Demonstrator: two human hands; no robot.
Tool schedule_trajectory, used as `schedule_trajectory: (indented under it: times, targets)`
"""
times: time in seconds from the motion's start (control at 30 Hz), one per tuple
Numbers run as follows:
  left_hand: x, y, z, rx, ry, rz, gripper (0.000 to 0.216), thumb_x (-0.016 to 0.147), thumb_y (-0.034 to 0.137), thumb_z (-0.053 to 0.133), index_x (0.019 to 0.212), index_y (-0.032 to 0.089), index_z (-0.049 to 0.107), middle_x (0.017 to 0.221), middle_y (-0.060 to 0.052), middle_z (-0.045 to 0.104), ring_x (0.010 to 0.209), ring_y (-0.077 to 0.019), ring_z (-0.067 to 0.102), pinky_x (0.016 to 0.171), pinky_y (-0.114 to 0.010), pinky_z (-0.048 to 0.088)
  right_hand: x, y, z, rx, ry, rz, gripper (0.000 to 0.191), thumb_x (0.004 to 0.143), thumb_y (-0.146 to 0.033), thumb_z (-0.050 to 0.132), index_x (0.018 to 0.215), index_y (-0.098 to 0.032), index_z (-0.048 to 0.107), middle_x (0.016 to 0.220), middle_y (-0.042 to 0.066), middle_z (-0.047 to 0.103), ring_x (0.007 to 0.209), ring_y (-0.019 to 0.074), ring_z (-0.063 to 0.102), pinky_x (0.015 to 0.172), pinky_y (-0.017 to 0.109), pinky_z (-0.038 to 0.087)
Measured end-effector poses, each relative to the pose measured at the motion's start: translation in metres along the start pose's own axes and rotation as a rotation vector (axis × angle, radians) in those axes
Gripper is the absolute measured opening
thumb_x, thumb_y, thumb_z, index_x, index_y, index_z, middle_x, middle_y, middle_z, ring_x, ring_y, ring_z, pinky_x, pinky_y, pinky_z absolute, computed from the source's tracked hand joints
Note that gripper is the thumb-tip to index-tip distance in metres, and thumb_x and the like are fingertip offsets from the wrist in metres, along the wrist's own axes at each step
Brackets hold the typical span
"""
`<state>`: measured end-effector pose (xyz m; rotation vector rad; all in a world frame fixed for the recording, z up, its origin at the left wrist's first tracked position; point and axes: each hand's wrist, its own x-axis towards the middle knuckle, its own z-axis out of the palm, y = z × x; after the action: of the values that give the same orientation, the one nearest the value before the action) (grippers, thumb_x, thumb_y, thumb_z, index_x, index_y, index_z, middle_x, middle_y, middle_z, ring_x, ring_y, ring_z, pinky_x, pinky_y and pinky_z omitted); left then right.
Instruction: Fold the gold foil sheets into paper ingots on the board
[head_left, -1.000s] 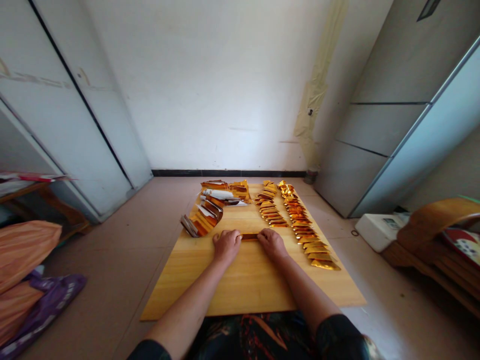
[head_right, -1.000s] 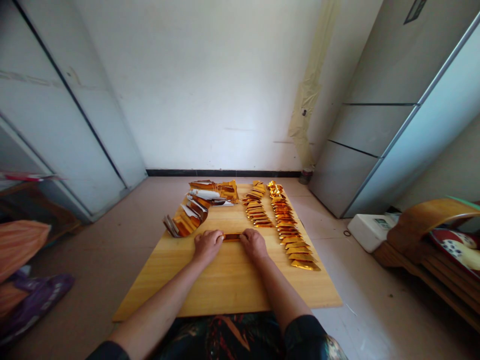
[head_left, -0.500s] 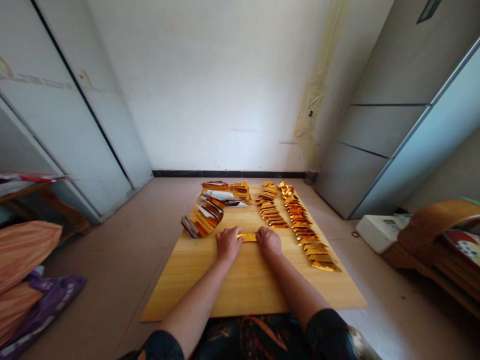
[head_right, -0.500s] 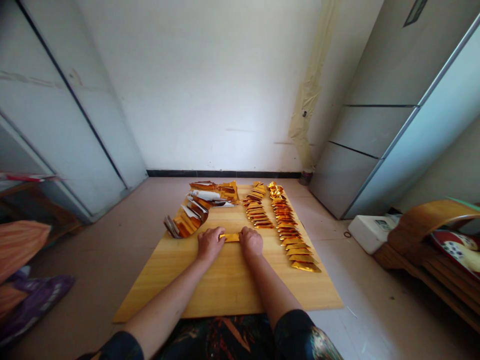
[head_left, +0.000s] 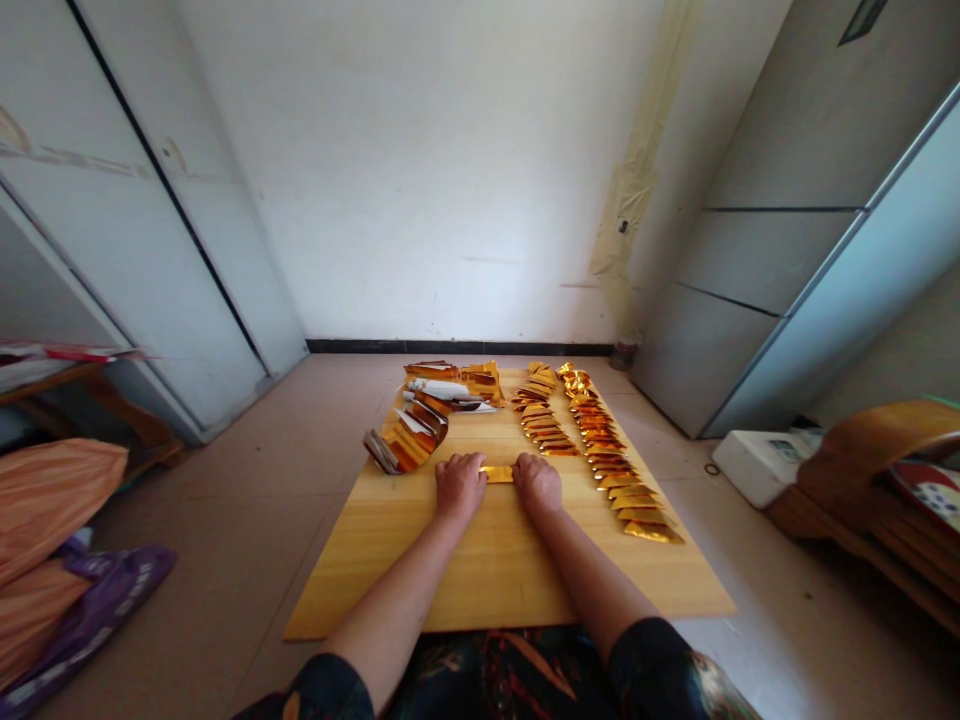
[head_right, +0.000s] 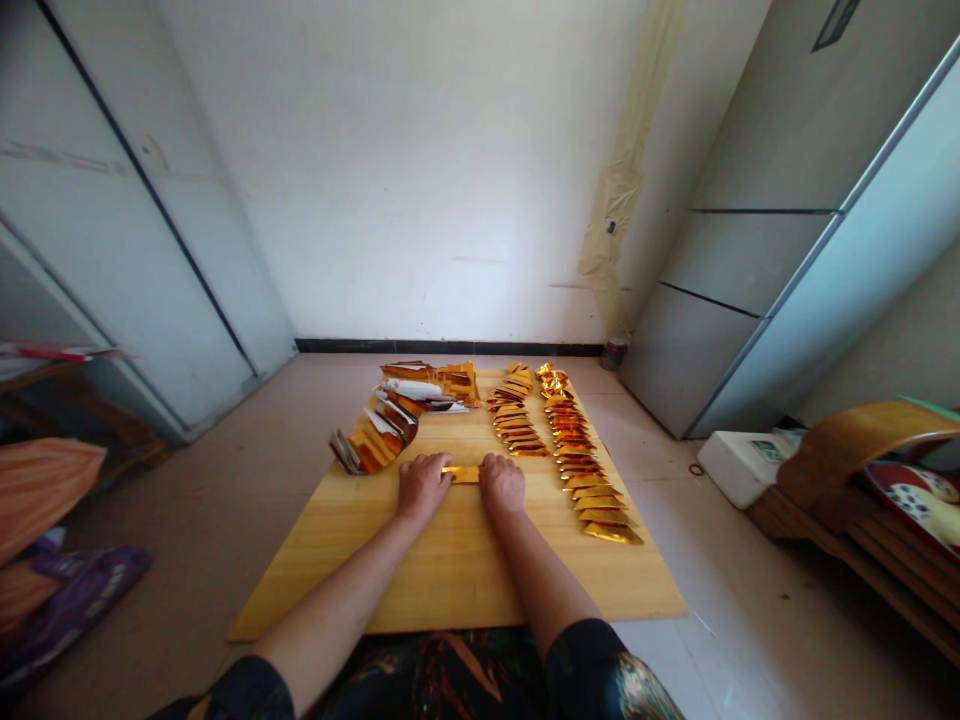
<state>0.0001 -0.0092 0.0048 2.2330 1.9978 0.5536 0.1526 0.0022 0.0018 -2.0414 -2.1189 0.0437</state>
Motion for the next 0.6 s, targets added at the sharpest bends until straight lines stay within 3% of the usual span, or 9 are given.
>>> schedule_trajectory:
  times: [0.6]
  targets:
    - [0.0014,-0.0024,0.0054,0.059,0.04,0.062,0.018,0.084,0.02,0.052,0.101,0.024,0.059,0.1,-0.003,0.066,0.098,-0.0213,0.052,0.079,-0.035,0.03,0.001,-0.0039,-0.0029,-0.027,-0.006,0.028,0.017,0.091,-0.024,0.045,0.093,-0.017,0.061,0.091,0.008,0.067,0.087,0.0173,0.062,0.069,0.024,0.038]
